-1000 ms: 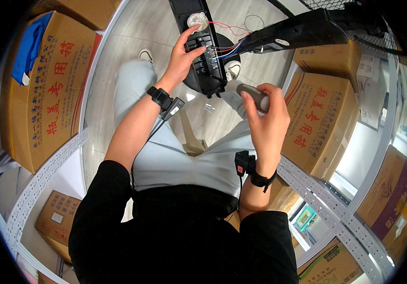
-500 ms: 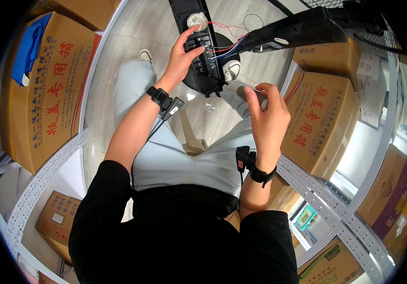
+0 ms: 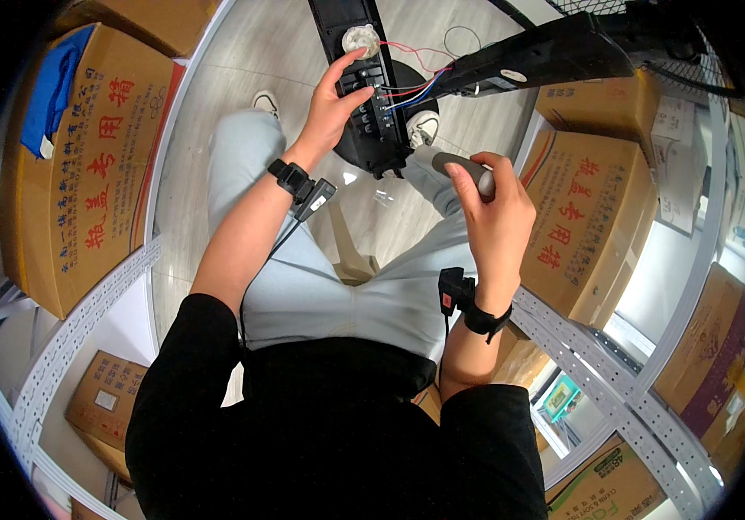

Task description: The person sits on the floor and uses a screwdriver to tighten screws on the base and control panel of a standing fan. They manipulate the fan's internal wiring and reassemble the plastic housing.

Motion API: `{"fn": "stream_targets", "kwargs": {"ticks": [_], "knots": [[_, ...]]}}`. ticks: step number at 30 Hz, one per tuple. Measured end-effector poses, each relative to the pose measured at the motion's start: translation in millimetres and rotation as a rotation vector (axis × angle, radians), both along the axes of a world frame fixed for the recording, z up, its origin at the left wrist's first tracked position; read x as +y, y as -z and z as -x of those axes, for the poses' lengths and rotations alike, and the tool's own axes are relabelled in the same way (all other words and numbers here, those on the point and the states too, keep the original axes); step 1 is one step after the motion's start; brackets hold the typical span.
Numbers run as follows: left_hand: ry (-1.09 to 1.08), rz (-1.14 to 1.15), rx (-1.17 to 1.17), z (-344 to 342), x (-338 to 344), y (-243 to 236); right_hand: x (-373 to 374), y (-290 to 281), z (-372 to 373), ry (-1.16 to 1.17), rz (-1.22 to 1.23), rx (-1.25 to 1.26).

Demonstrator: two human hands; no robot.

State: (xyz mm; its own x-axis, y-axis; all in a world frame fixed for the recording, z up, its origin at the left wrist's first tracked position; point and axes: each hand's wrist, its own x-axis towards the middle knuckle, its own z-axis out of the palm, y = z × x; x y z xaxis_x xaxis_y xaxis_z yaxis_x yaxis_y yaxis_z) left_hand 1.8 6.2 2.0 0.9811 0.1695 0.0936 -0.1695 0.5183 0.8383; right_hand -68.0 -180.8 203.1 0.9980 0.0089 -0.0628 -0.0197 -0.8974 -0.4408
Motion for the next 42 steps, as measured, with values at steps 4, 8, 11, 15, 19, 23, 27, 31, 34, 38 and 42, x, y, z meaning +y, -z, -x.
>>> {"fn": "stream_targets", "kwargs": {"ticks": [4, 8, 11, 15, 19, 23, 27, 31, 34, 38, 42], "knots": [[-0.002, -0.015, 0.020, 0, 1, -1, -4, 1, 0, 0.035, 0.037, 0.021], [0.017, 0.051, 0.029, 1, 1, -3, -1, -8, 5, -0.080, -0.208, -0.012], [0.020, 0.070, 0.030, 0, 0, -2, -3, -9, 5, -0.032, -0.165, 0.031], [-0.010, 0.004, 0.004, -2, 0, 2, -5, -4, 0, 0.068, 0.054, 0.047], [-0.011, 0.054, 0.020, -2, 0, 4, -7, -2, 0, 0.025, 0.032, -0.080], [0.003, 0.084, 0.032, -3, 0, 5, -4, 2, 4, 0.030, -0.383, -0.094], [0.002, 0.086, 0.033, -3, 0, 3, -9, 0, 4, -0.048, -0.312, -0.093], [-0.013, 0.043, 0.025, -3, 0, 6, -10, -3, 5, 0.084, -0.050, 0.007], [-0.026, 0.000, 0.011, -3, 0, 5, -16, 7, 2, 0.174, 0.013, 0.044], [-0.001, 0.037, 0.025, -1, 0, 1, -11, 3, 7, 0.085, -0.139, -0.045], [-0.005, 0.051, 0.029, -2, 1, 2, -7, -4, 8, 0.003, -0.226, -0.062]]}}
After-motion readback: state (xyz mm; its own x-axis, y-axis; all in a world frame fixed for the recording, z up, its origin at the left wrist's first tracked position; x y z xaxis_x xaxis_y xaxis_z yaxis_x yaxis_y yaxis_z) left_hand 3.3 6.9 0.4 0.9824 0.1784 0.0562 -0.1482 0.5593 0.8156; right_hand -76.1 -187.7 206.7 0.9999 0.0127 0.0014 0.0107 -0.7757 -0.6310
